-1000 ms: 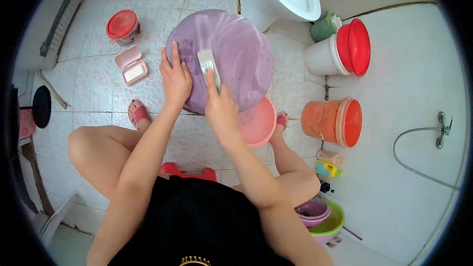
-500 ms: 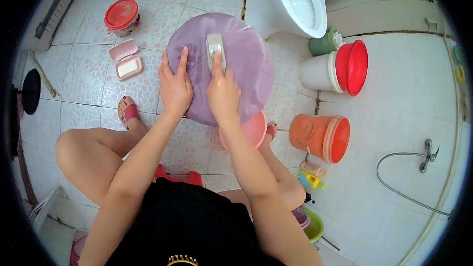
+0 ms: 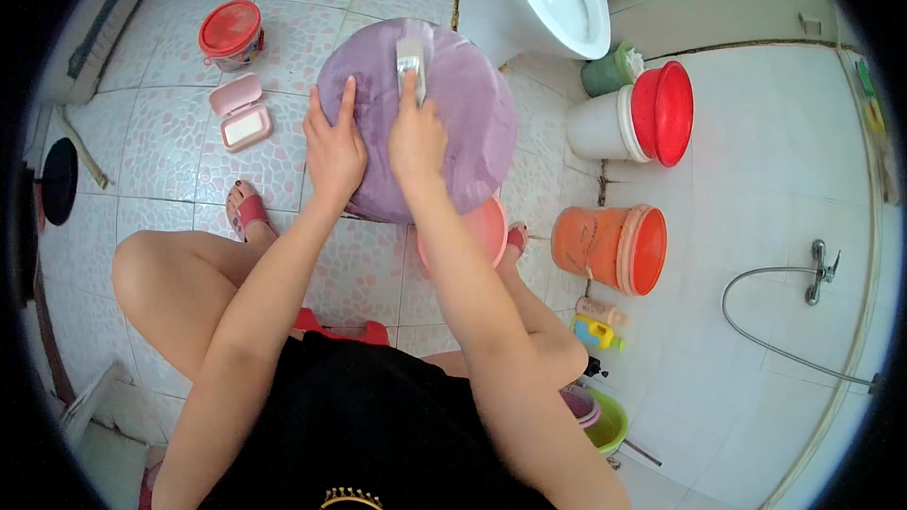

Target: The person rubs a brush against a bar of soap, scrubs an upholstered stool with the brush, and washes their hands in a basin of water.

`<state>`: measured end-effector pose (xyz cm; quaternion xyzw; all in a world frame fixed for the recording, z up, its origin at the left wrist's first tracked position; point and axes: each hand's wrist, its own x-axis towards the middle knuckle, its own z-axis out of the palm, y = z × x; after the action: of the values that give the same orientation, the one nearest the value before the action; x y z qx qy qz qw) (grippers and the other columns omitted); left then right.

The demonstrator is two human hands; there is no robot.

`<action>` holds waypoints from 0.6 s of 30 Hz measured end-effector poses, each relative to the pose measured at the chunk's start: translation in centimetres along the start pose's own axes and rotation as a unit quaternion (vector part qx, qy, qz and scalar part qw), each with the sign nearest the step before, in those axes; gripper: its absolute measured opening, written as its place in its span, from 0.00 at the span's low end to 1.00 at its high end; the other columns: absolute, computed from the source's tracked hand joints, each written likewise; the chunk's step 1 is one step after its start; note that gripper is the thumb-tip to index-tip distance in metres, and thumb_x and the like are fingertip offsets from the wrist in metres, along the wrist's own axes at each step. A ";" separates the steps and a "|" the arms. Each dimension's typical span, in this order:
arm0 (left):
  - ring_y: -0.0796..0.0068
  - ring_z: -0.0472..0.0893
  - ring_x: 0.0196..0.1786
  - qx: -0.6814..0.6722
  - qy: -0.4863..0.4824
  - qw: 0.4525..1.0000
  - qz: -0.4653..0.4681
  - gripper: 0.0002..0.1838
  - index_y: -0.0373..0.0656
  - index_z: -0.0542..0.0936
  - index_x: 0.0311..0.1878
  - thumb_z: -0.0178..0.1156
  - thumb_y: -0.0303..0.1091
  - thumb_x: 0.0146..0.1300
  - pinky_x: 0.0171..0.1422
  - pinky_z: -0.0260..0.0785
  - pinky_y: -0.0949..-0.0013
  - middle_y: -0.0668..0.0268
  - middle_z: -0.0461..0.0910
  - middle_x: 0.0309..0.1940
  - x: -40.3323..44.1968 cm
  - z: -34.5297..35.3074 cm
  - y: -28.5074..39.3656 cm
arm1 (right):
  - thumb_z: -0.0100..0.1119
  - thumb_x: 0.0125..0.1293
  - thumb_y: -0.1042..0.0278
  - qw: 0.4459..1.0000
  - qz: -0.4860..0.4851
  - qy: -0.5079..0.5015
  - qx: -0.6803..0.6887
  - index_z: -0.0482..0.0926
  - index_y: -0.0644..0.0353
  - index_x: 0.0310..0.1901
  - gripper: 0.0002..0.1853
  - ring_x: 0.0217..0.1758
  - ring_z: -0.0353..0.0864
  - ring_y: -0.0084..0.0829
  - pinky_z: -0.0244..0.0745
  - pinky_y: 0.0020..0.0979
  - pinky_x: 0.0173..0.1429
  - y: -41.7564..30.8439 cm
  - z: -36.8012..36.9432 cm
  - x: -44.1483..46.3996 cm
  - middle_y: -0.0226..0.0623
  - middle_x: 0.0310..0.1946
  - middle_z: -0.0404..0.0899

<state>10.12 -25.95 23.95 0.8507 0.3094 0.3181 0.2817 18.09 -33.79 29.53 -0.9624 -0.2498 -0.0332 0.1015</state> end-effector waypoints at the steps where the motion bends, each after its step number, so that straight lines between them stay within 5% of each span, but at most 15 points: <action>1: 0.35 0.69 0.64 0.007 0.008 1.000 0.007 0.35 0.62 0.66 0.76 0.55 0.27 0.65 0.67 0.67 0.46 0.37 0.58 0.72 0.0 0.2 -0.1 | 0.51 0.73 0.68 1.000 -0.008 -0.010 -0.003 0.63 0.48 0.75 0.30 0.39 0.82 0.59 0.77 0.54 0.43 -0.1 -0.7 -2.2 0.58 0.39 0.78; 5: 0.35 0.69 0.64 0.016 -0.007 1.000 0.004 0.35 0.62 0.66 0.76 0.55 0.27 0.65 0.68 0.67 0.46 0.37 0.58 0.72 -0.3 0.2 0.0 | 0.53 0.61 0.79 0.995 -0.081 -0.054 -0.017 0.57 0.49 0.78 0.41 0.27 0.81 0.54 0.79 0.49 0.32 0.9 -3.2 -10.0 0.53 0.38 0.73; 10: 0.35 0.68 0.66 0.012 -0.007 1.000 0.007 0.35 0.62 0.65 0.76 0.55 0.28 0.65 0.70 0.65 0.46 0.37 0.57 0.72 -0.4 0.1 0.2 | 0.56 0.62 0.79 0.990 -0.084 -0.114 -0.017 0.59 0.44 0.78 0.41 0.27 0.79 0.55 0.76 0.52 0.32 2.4 -4.9 -14.4 0.52 0.37 0.72; 18: 0.34 0.67 0.67 0.006 -0.022 1.000 -0.008 0.37 0.61 0.64 0.77 0.55 0.26 0.63 0.70 0.64 0.45 0.36 0.57 0.72 -0.1 -0.1 0.1 | 0.54 0.62 0.76 0.990 -0.116 -0.075 -0.022 0.61 0.50 0.76 0.39 0.29 0.83 0.54 0.79 0.51 0.32 -0.5 -3.0 -5.9 0.52 0.37 0.74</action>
<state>10.03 -26.05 24.09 0.8566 0.3120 0.2956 0.2857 12.70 -36.82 31.86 -0.9285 -0.3663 0.0217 0.0569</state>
